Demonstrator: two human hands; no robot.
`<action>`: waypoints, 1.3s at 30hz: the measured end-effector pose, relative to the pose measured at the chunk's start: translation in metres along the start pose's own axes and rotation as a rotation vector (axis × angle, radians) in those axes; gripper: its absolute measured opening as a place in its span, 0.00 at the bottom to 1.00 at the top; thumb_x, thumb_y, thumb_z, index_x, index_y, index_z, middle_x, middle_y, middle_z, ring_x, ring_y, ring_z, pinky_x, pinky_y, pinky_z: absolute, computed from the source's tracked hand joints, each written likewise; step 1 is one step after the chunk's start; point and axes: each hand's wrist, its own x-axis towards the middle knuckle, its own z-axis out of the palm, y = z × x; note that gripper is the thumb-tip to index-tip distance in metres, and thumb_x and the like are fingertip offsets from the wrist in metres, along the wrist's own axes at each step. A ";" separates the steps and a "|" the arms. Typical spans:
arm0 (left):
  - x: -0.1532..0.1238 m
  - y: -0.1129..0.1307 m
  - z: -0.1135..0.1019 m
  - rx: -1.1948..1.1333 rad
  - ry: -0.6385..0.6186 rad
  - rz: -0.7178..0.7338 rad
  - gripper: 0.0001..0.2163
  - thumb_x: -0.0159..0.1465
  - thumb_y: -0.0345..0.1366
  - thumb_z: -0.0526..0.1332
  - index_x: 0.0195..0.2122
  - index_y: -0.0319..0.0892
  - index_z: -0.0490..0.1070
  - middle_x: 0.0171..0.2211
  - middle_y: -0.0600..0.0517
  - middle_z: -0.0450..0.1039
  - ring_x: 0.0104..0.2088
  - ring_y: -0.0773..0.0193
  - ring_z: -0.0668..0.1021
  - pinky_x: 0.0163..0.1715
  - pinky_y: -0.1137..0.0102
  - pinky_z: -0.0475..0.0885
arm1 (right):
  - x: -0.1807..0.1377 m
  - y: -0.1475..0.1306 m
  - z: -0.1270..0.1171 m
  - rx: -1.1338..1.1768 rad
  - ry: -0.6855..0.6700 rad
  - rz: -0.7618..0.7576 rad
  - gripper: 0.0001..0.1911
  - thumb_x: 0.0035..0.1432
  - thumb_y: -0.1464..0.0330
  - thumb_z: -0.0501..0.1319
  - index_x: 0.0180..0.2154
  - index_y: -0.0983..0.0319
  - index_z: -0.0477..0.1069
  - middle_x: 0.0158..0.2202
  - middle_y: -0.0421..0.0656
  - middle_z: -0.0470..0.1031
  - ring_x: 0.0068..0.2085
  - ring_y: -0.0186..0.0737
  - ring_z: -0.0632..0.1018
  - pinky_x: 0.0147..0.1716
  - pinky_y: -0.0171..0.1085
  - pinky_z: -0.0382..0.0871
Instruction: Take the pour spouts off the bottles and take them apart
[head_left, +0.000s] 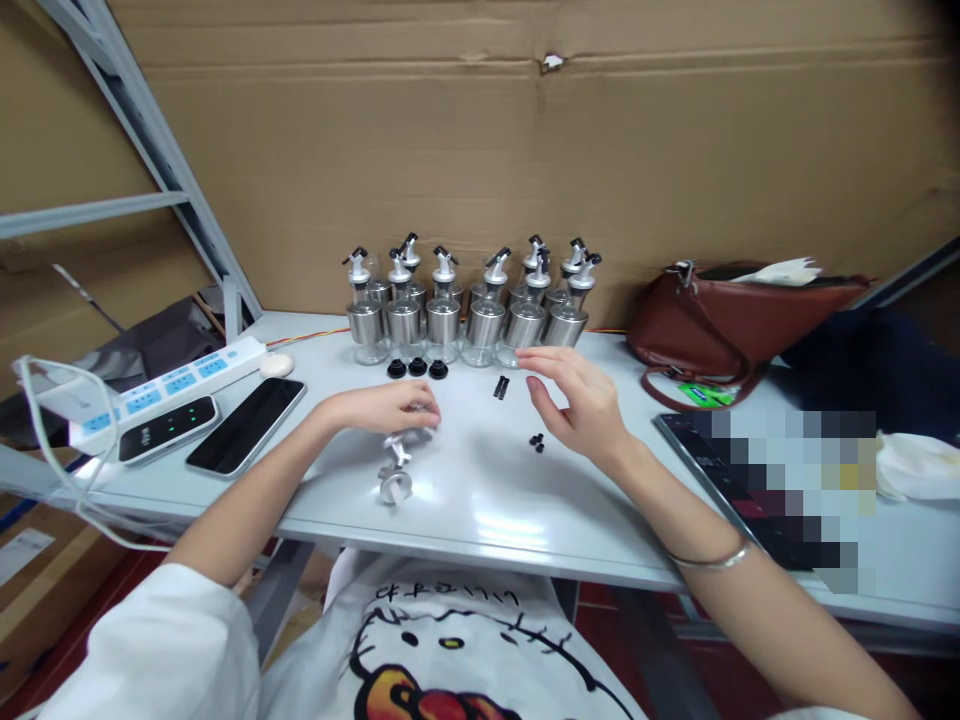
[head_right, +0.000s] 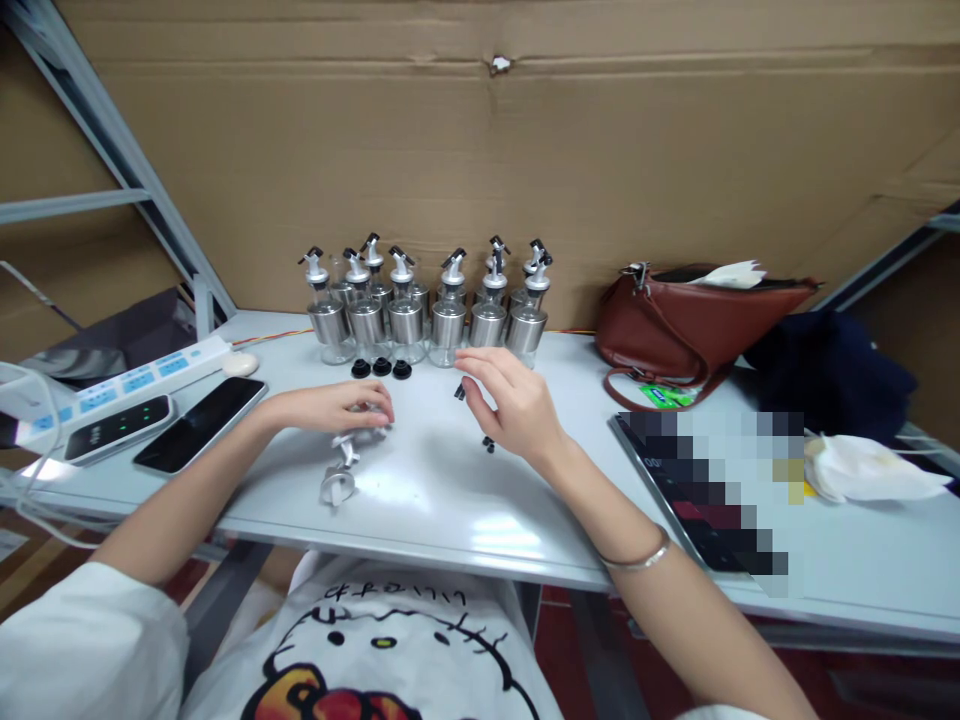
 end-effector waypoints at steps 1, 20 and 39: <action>-0.002 0.000 -0.001 0.007 -0.031 -0.012 0.18 0.63 0.48 0.54 0.46 0.41 0.70 0.48 0.46 0.65 0.47 0.59 0.72 0.50 0.67 0.65 | 0.000 0.000 0.000 0.001 0.000 0.001 0.15 0.58 0.76 0.55 0.46 0.59 0.69 0.42 0.49 0.78 0.43 0.46 0.79 0.40 0.46 0.75; -0.010 -0.015 -0.008 0.078 -0.129 -0.065 0.31 0.49 0.50 0.68 0.52 0.46 0.65 0.60 0.45 0.54 0.59 0.50 0.63 0.55 0.64 0.61 | 0.000 0.000 -0.001 0.006 -0.013 0.003 0.14 0.59 0.75 0.54 0.46 0.59 0.69 0.42 0.50 0.78 0.43 0.46 0.79 0.39 0.46 0.75; -0.013 0.004 -0.011 -0.166 0.079 0.260 0.15 0.54 0.42 0.69 0.43 0.50 0.74 0.63 0.51 0.49 0.63 0.50 0.55 0.59 0.60 0.59 | 0.001 -0.002 -0.001 0.046 -0.003 0.002 0.13 0.57 0.77 0.57 0.45 0.62 0.71 0.41 0.52 0.78 0.43 0.46 0.79 0.41 0.45 0.74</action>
